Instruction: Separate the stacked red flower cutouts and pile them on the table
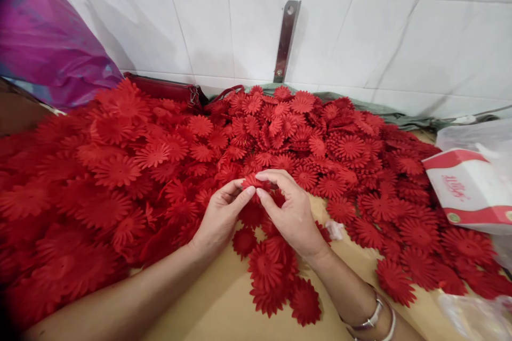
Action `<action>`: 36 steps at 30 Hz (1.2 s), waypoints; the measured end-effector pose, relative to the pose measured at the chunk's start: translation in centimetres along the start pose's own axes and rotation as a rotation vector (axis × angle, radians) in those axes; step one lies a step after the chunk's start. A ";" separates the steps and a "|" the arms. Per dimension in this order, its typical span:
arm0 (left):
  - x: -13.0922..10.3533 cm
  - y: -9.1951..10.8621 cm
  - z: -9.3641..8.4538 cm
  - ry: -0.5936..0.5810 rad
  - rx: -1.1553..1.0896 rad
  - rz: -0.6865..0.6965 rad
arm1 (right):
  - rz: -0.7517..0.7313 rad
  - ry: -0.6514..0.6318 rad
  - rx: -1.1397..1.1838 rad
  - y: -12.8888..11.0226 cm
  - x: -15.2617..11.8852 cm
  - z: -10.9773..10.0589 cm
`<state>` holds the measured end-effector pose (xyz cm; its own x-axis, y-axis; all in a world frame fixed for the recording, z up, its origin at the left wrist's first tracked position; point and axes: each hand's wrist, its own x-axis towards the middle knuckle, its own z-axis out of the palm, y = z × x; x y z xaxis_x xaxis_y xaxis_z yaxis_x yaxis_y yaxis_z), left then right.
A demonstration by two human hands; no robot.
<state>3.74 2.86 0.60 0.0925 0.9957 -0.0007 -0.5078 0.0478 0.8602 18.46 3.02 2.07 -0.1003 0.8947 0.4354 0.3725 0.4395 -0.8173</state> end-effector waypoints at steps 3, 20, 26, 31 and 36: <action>0.1 -0.1 -0.1 0.027 -0.005 0.004 | 0.068 -0.003 0.061 0.1 0.0 0.1; 0.2 -0.2 -0.2 -0.033 0.084 0.007 | -0.045 0.123 0.004 -0.1 -0.5 0.1; 0.0 0.2 0.0 0.001 0.053 -0.026 | 0.010 0.132 0.067 0.1 -0.4 0.3; -0.3 0.4 0.1 -0.010 0.080 -0.035 | -0.115 0.108 -0.021 -0.5 -0.3 -0.1; -0.2 0.4 -0.2 -0.009 0.075 -0.033 | -0.155 -0.029 -0.007 -1.0 -0.2 -0.3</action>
<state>3.37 2.65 0.89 0.1158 0.9930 -0.0251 -0.4392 0.0738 0.8954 18.34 2.33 2.90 -0.1835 0.8180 0.5451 0.3573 0.5721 -0.7383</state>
